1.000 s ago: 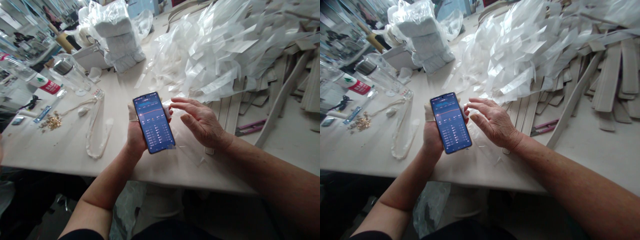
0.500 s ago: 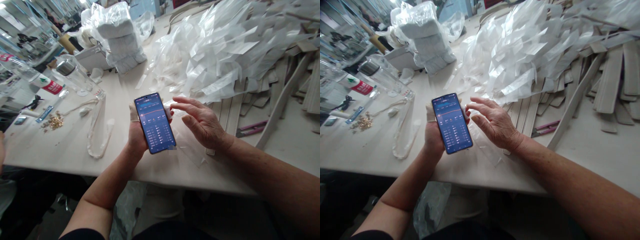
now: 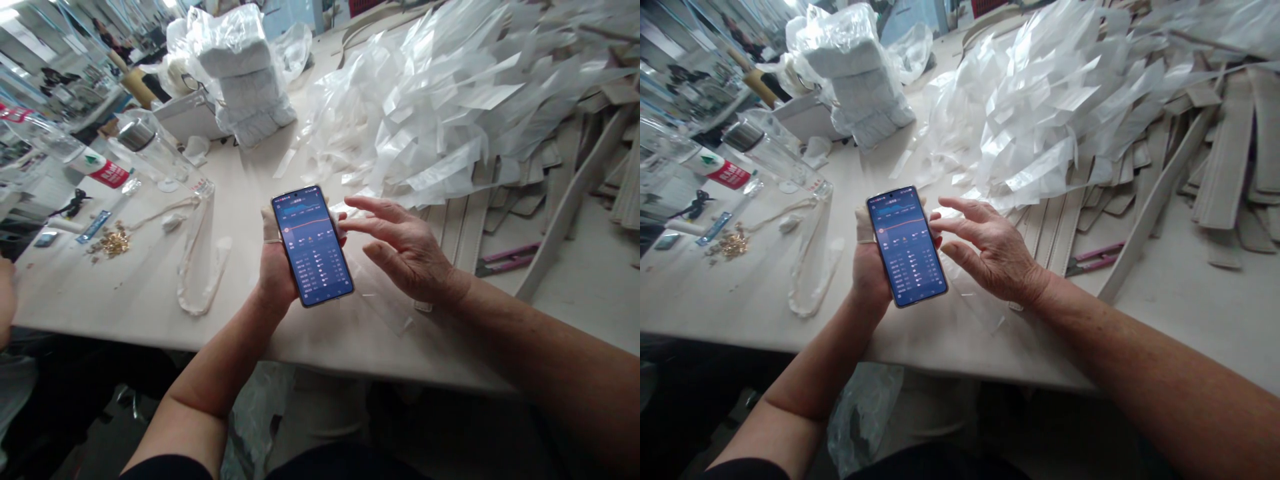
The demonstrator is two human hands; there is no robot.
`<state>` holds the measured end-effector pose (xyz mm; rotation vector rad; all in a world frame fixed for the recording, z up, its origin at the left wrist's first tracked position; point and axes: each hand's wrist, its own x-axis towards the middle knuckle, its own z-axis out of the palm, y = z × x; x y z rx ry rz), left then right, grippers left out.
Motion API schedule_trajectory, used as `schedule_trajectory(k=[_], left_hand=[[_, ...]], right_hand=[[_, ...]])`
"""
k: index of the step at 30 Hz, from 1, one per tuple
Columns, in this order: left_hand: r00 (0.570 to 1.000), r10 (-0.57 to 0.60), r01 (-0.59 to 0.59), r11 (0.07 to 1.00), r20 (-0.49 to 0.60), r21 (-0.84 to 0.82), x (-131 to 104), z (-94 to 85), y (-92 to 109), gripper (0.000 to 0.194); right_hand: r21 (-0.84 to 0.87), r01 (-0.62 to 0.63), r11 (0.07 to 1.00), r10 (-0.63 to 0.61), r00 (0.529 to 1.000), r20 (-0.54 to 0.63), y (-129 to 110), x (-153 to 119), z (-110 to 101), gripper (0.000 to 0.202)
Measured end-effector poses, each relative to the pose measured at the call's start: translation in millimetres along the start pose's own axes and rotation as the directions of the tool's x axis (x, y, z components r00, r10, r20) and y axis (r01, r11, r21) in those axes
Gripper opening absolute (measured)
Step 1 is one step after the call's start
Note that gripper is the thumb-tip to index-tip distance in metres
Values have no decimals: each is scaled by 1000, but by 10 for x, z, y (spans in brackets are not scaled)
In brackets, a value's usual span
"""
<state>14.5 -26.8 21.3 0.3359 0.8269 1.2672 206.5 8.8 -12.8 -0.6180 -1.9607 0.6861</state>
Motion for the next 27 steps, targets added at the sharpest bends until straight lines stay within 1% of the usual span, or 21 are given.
schedule_trajectory(k=[3, 5, 7, 11, 16, 20, 27], left_hand=[[1000, -6, 7, 999, 17, -32, 16, -15, -1, 88], [1000, -17, 18, 999, 11, -45, 25, -25, -4, 90], [999, -34, 34, 998, -2, -53, 30, -35, -7, 93], [999, -49, 49, 997, -7, -64, 33, -55, -7, 91], [994, -98, 101, 991, 44, -89, 45, -76, -6, 94], [995, -95, 99, 991, 39, -95, 45, -100, -19, 90], [992, -95, 105, 989, 87, -109, 59, -173, -49, 85]], right_hand=[[-24, 101, 995, -100, 994, 32, 2, 5, -12, 49], [-45, 148, 988, -146, 988, 41, 12, 7, -17, 51], [-58, 173, 983, -171, 985, 37, 25, 7, -17, 52], [-71, 216, 974, -213, 976, 51, 39, 4, -10, 50], [-94, 241, 966, -233, 969, 83, 33, 4, -13, 52], [-112, 244, 963, -233, 967, 99, 34, 3, -10, 52], [-114, 253, 961, -241, 964, 111, 50, -5, 4, 51]])
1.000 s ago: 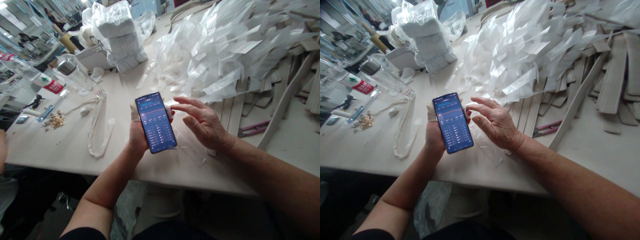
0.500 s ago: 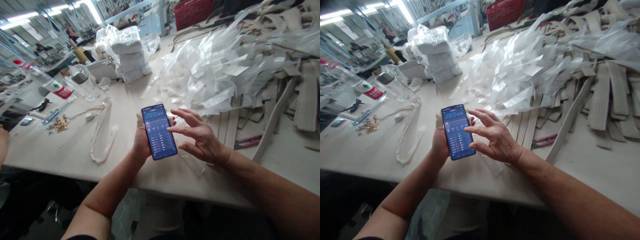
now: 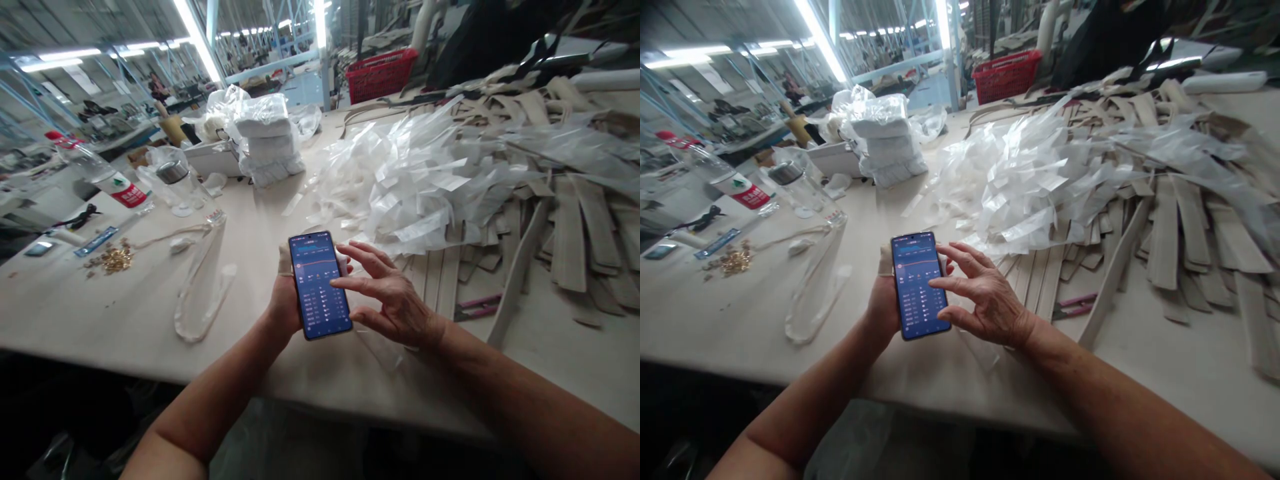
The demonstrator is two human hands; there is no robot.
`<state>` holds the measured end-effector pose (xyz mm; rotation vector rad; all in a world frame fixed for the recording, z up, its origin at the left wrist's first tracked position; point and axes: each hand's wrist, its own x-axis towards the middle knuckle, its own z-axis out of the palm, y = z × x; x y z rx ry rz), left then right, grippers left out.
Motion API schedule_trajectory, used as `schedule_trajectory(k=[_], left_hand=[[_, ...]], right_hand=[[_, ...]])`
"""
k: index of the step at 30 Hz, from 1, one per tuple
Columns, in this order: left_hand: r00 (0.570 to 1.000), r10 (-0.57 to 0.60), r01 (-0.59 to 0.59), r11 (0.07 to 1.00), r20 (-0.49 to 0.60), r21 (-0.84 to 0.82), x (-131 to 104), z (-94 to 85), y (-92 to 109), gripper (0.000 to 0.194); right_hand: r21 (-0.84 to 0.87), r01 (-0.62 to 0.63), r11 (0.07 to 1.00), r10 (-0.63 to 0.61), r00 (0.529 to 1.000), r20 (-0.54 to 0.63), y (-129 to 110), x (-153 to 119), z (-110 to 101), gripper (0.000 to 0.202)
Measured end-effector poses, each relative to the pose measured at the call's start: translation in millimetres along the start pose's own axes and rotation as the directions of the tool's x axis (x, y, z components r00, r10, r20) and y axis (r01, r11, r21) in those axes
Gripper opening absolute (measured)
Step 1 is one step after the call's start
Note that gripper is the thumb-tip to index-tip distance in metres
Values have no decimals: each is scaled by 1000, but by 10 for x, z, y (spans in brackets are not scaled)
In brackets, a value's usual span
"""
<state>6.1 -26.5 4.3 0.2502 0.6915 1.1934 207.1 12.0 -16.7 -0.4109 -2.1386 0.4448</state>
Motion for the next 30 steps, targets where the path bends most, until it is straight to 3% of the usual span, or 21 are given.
schedule_trajectory(k=[14, 30], left_hand=[[998, -58, 59, 998, 28, -32, -12, 65, -34, 89], [993, -83, 83, 997, -79, -5, -28, 173, -6, 92]], right_hand=[[-70, -38, 997, 39, 999, 9, 32, -12, 14, 54], [-58, -101, 993, 101, 995, -2, 41, -9, 4, 63]])
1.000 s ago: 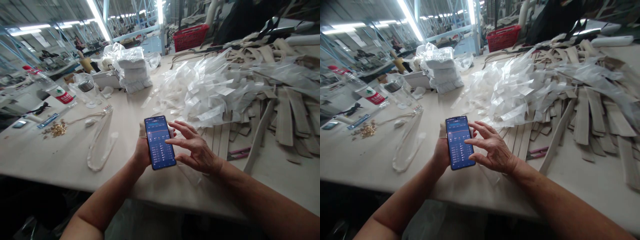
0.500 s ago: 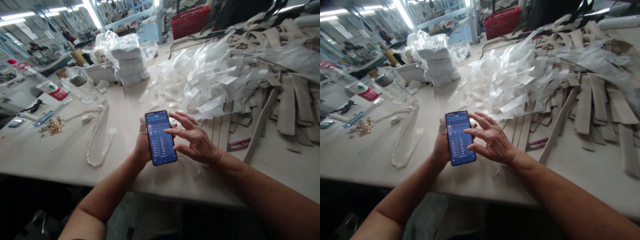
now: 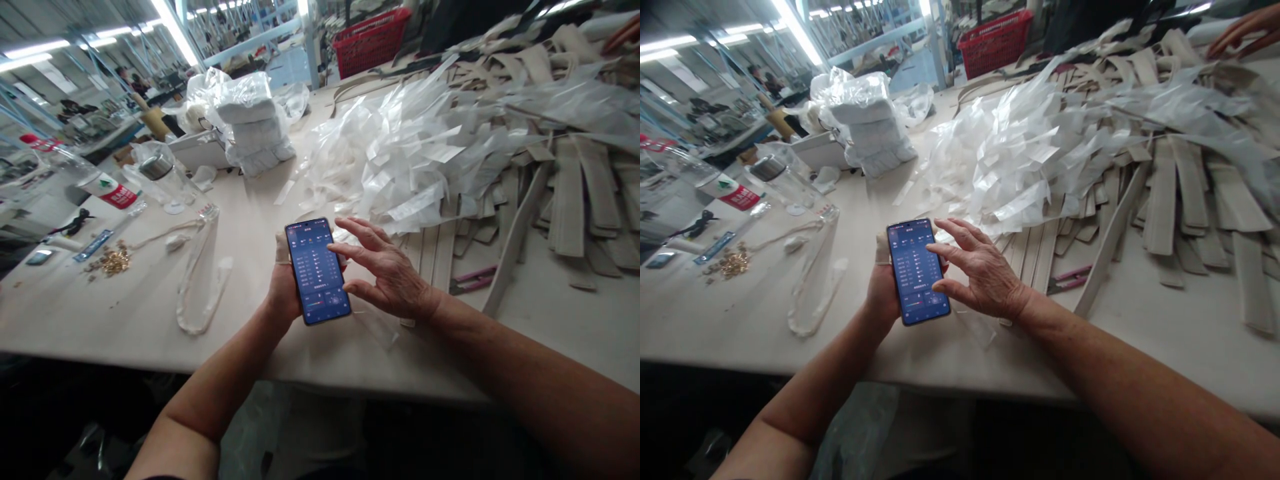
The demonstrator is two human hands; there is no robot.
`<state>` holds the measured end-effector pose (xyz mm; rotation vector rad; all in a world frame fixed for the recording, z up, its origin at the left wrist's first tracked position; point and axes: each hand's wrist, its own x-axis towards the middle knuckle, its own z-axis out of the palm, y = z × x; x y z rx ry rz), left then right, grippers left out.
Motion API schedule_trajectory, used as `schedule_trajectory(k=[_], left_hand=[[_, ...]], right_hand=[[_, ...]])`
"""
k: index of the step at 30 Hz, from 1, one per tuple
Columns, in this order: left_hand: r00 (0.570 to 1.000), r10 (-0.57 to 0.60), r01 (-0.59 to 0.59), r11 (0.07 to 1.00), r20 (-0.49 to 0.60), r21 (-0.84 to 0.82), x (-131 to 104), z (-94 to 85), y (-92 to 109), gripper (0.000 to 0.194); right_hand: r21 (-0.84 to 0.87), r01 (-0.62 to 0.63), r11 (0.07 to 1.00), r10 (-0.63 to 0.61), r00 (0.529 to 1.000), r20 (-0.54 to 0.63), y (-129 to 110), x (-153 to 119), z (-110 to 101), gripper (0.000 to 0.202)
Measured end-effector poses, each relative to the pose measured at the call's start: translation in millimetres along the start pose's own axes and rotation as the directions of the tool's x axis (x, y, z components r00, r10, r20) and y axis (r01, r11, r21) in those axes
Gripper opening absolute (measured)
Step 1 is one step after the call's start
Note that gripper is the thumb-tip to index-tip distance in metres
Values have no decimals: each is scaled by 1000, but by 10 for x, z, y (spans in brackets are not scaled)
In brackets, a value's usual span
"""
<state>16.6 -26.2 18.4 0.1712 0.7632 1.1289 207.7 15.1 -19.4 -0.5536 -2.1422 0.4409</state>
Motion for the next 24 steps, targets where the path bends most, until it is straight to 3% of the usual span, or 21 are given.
schedule_trajectory(k=[24], left_hand=[[994, 84, -85, 996, 63, 7, 54, -78, -18, 83]], right_hand=[[42, 26, 999, -26, 1000, 16, -9, 21, 3, 52]])
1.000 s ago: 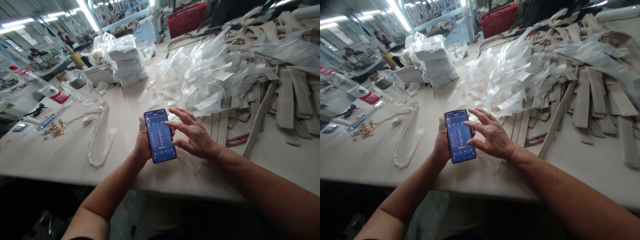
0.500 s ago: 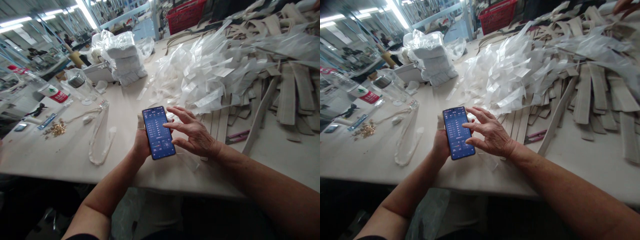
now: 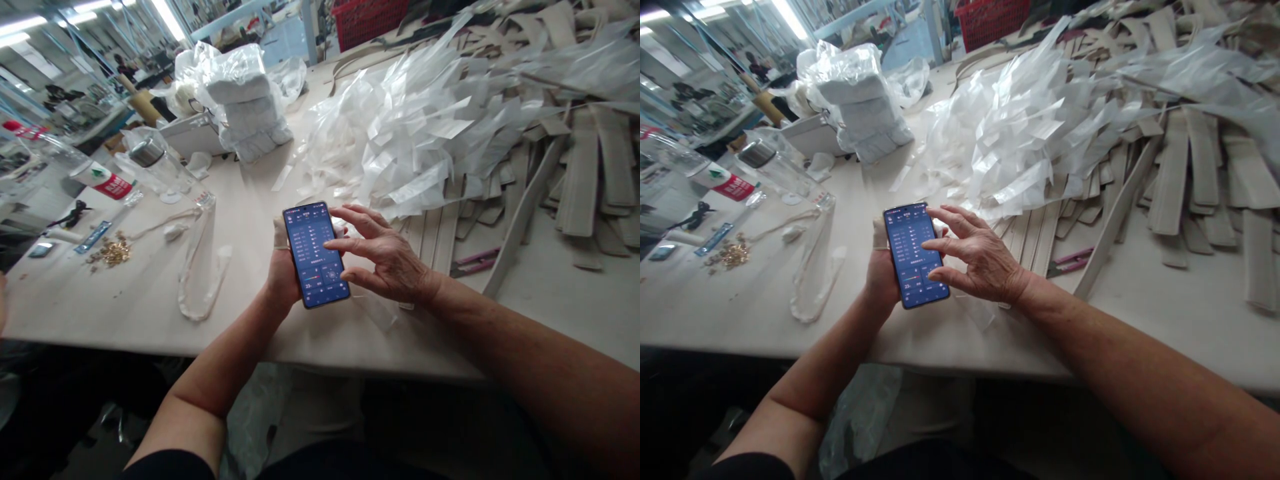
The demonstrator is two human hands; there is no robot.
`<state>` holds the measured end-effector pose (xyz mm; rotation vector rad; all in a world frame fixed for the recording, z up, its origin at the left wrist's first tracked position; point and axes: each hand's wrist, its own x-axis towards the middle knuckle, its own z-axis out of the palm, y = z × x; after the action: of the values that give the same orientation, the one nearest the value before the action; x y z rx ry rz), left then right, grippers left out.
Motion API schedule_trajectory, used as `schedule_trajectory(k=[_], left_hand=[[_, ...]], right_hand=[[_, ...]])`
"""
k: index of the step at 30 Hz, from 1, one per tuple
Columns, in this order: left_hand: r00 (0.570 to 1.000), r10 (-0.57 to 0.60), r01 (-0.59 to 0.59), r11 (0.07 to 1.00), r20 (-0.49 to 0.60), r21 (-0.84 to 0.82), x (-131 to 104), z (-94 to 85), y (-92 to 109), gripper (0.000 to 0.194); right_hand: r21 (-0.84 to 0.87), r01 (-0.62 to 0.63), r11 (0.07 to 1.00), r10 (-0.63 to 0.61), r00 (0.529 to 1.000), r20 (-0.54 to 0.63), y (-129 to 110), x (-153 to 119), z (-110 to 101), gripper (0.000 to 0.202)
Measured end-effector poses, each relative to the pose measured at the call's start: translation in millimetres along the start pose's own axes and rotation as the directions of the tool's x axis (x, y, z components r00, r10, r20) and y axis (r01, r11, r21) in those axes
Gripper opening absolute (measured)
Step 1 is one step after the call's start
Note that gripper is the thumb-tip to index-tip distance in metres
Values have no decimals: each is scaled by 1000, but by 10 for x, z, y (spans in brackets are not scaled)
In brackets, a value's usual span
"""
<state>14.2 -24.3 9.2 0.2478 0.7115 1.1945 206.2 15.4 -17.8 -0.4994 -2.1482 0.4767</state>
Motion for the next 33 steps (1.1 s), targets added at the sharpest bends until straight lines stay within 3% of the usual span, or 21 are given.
schedule_trajectory(k=[20, 33], left_hand=[[999, -52, 52, 999, -6, 5, 6, 41, -15, 88], [997, -73, 75, 995, -41, 63, -29, 98, -1, 95]], right_hand=[[-17, -51, 999, 51, 998, 28, 31, -12, 14, 54], [-52, -63, 997, 64, 998, 17, 20, -9, 15, 66]])
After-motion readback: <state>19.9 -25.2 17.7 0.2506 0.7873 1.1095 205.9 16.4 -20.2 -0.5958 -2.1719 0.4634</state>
